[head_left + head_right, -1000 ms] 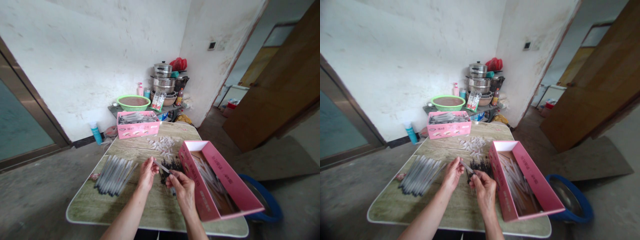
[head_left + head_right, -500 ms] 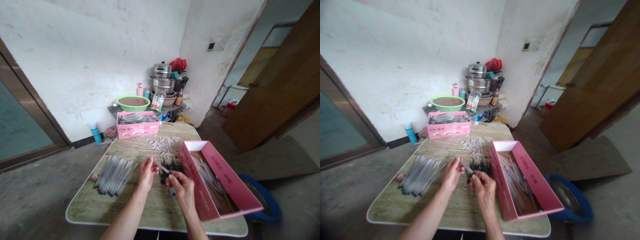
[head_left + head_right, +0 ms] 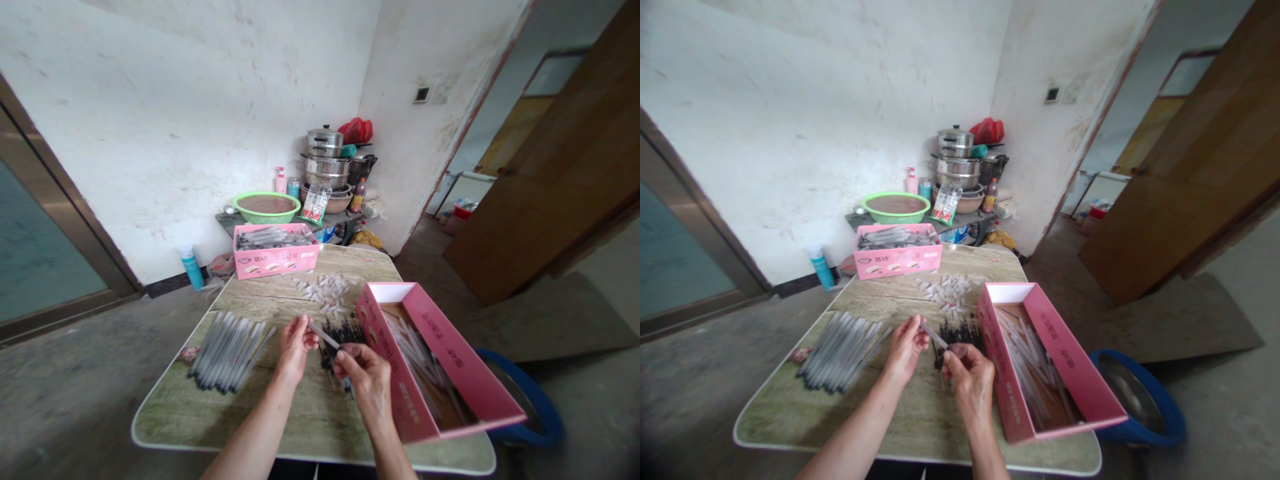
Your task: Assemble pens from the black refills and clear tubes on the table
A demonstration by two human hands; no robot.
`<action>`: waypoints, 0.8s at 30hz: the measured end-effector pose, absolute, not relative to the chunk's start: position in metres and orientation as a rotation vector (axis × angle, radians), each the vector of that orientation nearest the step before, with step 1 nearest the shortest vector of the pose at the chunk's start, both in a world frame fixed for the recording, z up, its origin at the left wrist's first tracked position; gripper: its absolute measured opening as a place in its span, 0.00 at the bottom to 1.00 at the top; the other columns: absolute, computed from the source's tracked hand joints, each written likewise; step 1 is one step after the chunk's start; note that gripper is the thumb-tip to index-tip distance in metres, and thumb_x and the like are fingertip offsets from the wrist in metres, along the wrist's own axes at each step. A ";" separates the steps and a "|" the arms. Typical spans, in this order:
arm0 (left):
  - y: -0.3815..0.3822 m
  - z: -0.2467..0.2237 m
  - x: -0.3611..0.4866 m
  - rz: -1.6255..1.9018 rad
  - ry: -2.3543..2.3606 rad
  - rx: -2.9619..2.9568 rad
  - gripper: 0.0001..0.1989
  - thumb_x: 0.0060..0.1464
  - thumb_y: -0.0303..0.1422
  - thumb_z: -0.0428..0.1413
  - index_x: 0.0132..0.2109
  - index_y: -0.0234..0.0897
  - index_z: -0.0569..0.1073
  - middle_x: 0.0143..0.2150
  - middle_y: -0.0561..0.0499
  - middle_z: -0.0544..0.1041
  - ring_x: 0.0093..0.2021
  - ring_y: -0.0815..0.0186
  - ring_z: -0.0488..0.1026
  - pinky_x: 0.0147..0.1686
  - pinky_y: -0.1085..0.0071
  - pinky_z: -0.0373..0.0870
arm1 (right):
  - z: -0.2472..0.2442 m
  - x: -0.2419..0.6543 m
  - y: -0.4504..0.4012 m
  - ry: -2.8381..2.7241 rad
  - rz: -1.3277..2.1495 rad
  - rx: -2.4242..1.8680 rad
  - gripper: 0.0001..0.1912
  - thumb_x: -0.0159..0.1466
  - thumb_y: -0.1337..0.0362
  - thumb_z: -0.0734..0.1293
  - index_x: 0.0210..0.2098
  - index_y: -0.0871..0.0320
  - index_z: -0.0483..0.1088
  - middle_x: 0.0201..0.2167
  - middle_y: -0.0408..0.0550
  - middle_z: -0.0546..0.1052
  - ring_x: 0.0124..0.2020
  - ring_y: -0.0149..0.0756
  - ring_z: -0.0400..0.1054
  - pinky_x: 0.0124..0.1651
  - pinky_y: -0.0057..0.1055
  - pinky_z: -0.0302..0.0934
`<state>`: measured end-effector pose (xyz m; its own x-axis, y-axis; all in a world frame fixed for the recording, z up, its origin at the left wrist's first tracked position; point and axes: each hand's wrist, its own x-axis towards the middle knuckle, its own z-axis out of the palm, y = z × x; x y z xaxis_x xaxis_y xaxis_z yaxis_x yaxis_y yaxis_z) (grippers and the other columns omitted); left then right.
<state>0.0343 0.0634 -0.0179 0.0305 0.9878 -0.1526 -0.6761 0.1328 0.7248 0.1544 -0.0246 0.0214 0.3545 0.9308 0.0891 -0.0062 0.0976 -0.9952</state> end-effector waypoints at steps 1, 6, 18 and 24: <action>0.063 -0.018 0.034 1.379 0.738 0.531 0.19 0.43 0.43 0.65 0.34 0.31 0.72 0.21 0.54 0.73 0.18 0.74 0.69 0.16 0.80 0.64 | 0.021 0.154 -0.025 -0.963 0.888 -1.274 0.14 0.55 0.57 0.72 0.32 0.64 0.75 0.21 0.46 0.76 0.20 0.33 0.68 0.24 0.28 0.63; 0.063 -0.015 0.034 1.375 0.749 0.526 0.20 0.41 0.43 0.65 0.33 0.31 0.72 0.20 0.54 0.73 0.17 0.73 0.69 0.16 0.80 0.64 | 0.020 0.152 -0.025 -0.944 0.877 -1.275 0.16 0.55 0.55 0.71 0.34 0.64 0.76 0.22 0.47 0.77 0.21 0.35 0.69 0.24 0.29 0.64; 0.062 -0.013 0.035 1.363 0.733 0.535 0.20 0.39 0.43 0.66 0.32 0.30 0.73 0.22 0.51 0.75 0.19 0.71 0.71 0.18 0.78 0.67 | 0.021 0.153 -0.027 -1.319 0.484 -1.559 0.20 0.64 0.52 0.61 0.25 0.60 0.71 0.17 0.45 0.71 0.18 0.32 0.63 0.22 0.25 0.52; 0.062 -0.012 0.033 1.352 0.706 0.547 0.19 0.42 0.42 0.65 0.33 0.30 0.73 0.24 0.49 0.77 0.19 0.72 0.72 0.18 0.79 0.67 | 0.021 0.155 -0.025 -1.399 0.360 -1.655 0.24 0.68 0.51 0.55 0.20 0.56 0.63 0.14 0.40 0.63 0.16 0.30 0.57 0.22 0.26 0.48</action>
